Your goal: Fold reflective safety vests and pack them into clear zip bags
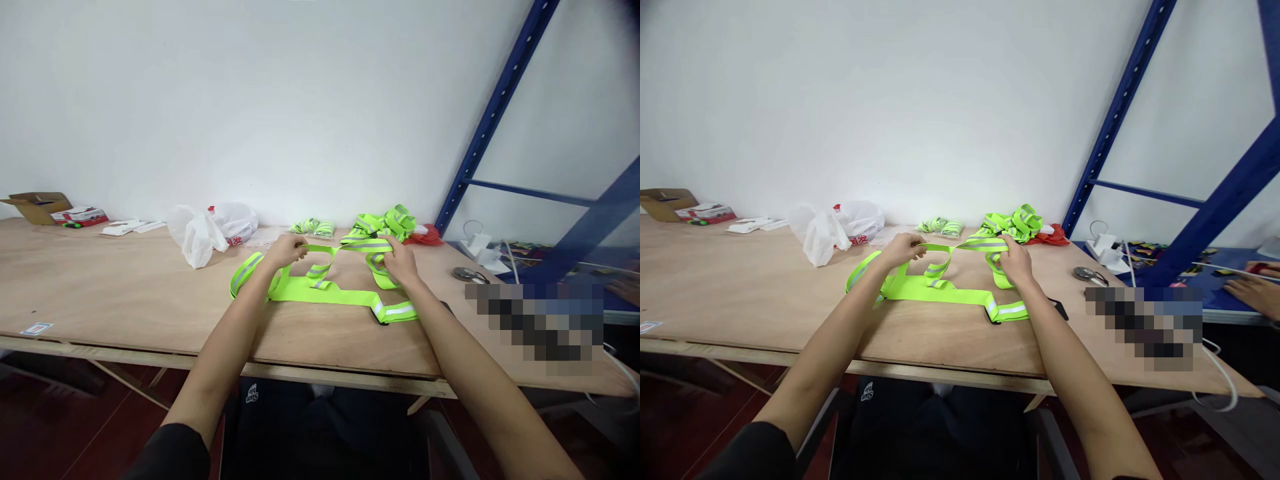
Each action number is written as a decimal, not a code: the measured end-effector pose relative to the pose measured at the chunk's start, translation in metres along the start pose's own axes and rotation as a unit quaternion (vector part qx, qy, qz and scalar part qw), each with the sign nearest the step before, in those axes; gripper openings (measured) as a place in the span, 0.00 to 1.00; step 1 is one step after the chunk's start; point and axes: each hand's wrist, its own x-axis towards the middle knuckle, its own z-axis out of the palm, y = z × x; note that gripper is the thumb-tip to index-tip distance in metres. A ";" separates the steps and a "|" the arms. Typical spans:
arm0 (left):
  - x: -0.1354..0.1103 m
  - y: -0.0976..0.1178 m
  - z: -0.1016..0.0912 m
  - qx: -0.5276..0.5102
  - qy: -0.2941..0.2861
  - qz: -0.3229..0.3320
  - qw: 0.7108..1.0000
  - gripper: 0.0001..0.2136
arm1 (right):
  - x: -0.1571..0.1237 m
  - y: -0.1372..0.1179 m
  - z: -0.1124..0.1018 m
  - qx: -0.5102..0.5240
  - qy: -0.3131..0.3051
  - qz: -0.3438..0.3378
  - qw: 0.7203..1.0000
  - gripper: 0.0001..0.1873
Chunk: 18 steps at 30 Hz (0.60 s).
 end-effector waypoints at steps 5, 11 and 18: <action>-0.002 -0.002 -0.024 0.026 0.054 -0.025 0.998 0.09 | 0.007 0.019 0.000 0.104 0.030 0.057 0.993 0.29; -0.010 0.003 -0.073 0.044 0.124 -0.049 0.990 0.12 | 0.014 0.028 -0.014 0.209 0.104 0.140 0.962 0.21; -0.017 0.011 -0.103 -0.171 0.187 -0.066 0.965 0.11 | 0.020 0.034 -0.017 0.126 0.133 0.086 0.979 0.12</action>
